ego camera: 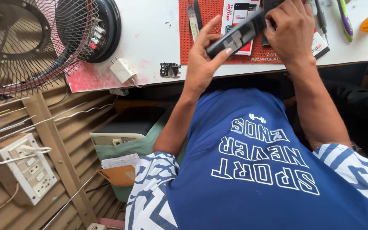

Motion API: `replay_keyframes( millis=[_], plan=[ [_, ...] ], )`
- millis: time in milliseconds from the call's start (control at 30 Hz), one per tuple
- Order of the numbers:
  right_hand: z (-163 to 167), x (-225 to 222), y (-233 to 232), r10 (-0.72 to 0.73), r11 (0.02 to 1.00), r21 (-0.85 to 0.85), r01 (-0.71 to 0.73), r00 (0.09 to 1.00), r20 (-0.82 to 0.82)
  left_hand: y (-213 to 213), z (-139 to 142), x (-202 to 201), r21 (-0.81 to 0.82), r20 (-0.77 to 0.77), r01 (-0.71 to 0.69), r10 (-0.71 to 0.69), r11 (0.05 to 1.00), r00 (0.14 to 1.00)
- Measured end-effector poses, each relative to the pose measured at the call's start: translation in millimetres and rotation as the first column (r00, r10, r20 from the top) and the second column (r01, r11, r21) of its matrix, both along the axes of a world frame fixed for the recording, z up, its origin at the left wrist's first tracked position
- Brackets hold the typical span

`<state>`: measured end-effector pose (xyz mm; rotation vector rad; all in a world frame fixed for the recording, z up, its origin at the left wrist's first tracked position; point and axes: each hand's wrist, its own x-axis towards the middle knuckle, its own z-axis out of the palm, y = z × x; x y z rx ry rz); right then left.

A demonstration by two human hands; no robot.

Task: The person uses a soldering iron and tweezers to work on a mobile phone circuit board, then wipes the board with a cloth. They handle a keypad and a phone casing, aligning and inserting the keypad into the casing.

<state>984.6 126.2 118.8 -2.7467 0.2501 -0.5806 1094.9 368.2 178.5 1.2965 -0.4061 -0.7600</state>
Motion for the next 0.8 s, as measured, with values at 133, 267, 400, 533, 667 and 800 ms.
replay_keyframes(
  millis=[133, 267, 400, 533, 667, 800],
  plan=[
    [39, -9, 7, -0.058, 0.955, 0.293, 0.035, 0.996, 0.071, 6, 10, 10, -0.01, 0.008, 0.001, -0.001, 1.0, 1.0],
    [88, -34, 41, -0.129, 0.507, 0.862, 0.007, 0.989, 0.067, 13, 18, 4, 0.123, 0.053, 0.142, -0.149, 0.982, 0.987],
    [110, -42, 70, -0.024, 0.494, 0.867, -0.073, 0.995, 0.097, 17, 24, -7, 0.09, 0.03, 0.301, -0.305, 0.949, 0.952],
    [117, -36, 77, 0.095, 0.686, 0.715, -0.137, 0.991, 0.098, 15, 28, -14, 0.09, -0.031, 0.352, -0.351, 0.932, 0.936],
    [123, -32, 78, 0.116, 0.756, 0.639, -0.146, 0.989, 0.09, 14, 30, -13, 0.085, -0.007, 0.342, -0.342, 0.936, 0.94],
    [127, -32, 81, 0.127, 0.818, 0.556, -0.148, 0.989, 0.078, 14, 27, -13, 0.128, 0.06, 0.331, -0.341, 0.935, 0.938]
  ],
)
